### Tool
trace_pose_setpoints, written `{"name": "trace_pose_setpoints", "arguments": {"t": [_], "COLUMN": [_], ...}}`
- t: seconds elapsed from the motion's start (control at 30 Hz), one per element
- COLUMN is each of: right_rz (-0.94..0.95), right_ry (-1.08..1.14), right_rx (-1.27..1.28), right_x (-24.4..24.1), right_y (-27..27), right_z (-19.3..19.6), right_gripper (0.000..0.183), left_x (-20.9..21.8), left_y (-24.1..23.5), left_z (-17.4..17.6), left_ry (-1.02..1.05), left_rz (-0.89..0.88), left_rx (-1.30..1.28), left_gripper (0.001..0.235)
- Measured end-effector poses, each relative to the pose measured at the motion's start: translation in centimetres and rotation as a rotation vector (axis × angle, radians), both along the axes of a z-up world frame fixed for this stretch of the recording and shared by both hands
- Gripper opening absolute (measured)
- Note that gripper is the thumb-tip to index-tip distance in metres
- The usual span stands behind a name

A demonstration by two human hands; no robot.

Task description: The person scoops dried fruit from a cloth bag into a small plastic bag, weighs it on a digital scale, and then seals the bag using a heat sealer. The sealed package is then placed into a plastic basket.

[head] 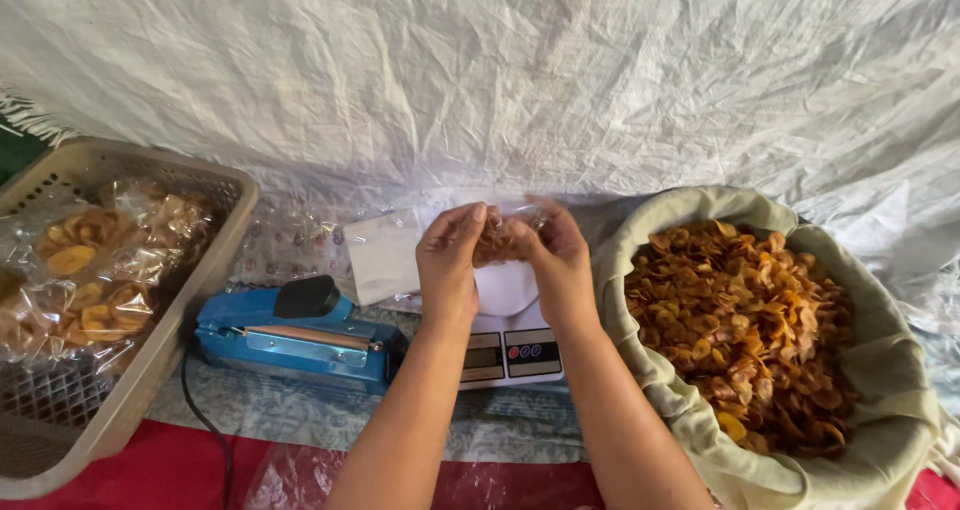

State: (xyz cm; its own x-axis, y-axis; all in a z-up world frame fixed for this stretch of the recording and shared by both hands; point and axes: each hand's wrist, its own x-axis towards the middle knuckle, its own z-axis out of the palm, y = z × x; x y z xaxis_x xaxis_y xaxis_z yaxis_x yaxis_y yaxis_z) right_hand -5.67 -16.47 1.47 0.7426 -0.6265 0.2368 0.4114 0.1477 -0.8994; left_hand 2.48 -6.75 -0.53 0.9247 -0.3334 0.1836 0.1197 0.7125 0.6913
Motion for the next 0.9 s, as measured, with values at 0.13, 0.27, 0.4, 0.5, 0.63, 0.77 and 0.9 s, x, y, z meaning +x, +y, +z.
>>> {"name": "trace_pose_setpoints", "arguments": {"t": [0.13, 0.27, 0.4, 0.5, 0.63, 0.77, 0.9], "right_rz": [-0.047, -0.004, 0.014, 0.007, -0.030, -0.052, -0.082], "right_ry": [0.039, 0.041, -0.008, 0.021, 0.003, -0.079, -0.029], "right_rx": [0.019, 0.048, 0.070, 0.122, -0.004, 0.060, 0.142], "right_x": [0.3, 0.1, -0.5, -0.7, -1.0, -0.7, -1.1], "right_y": [-0.3, -1.6, -2.3, -2.5, -2.4, -3.3, -3.6], "right_z": [-1.9, -3.2, -3.6, -2.5, -2.9, -4.4, -4.4], "right_gripper": [0.022, 0.021, 0.025, 0.026, 0.017, 0.017, 0.020], "left_x": [0.4, 0.7, 0.7, 0.6, 0.6, 1.0, 1.5], "left_y": [0.2, 0.2, 0.3, 0.1, 0.6, 1.0, 1.6], "left_z": [-0.3, -0.6, -0.7, -0.6, -0.9, -0.8, -0.2], "left_ry": [0.023, 0.065, 0.113, -0.004, -0.065, -0.046, -0.118], "left_rz": [0.006, -0.029, -0.136, -0.106, -0.209, -0.218, -0.182], "left_rx": [0.053, 0.129, 0.214, 0.167, 0.210, 0.224, 0.286], "left_gripper": [0.016, 0.017, 0.021, 0.021, 0.027, 0.039, 0.047]}}
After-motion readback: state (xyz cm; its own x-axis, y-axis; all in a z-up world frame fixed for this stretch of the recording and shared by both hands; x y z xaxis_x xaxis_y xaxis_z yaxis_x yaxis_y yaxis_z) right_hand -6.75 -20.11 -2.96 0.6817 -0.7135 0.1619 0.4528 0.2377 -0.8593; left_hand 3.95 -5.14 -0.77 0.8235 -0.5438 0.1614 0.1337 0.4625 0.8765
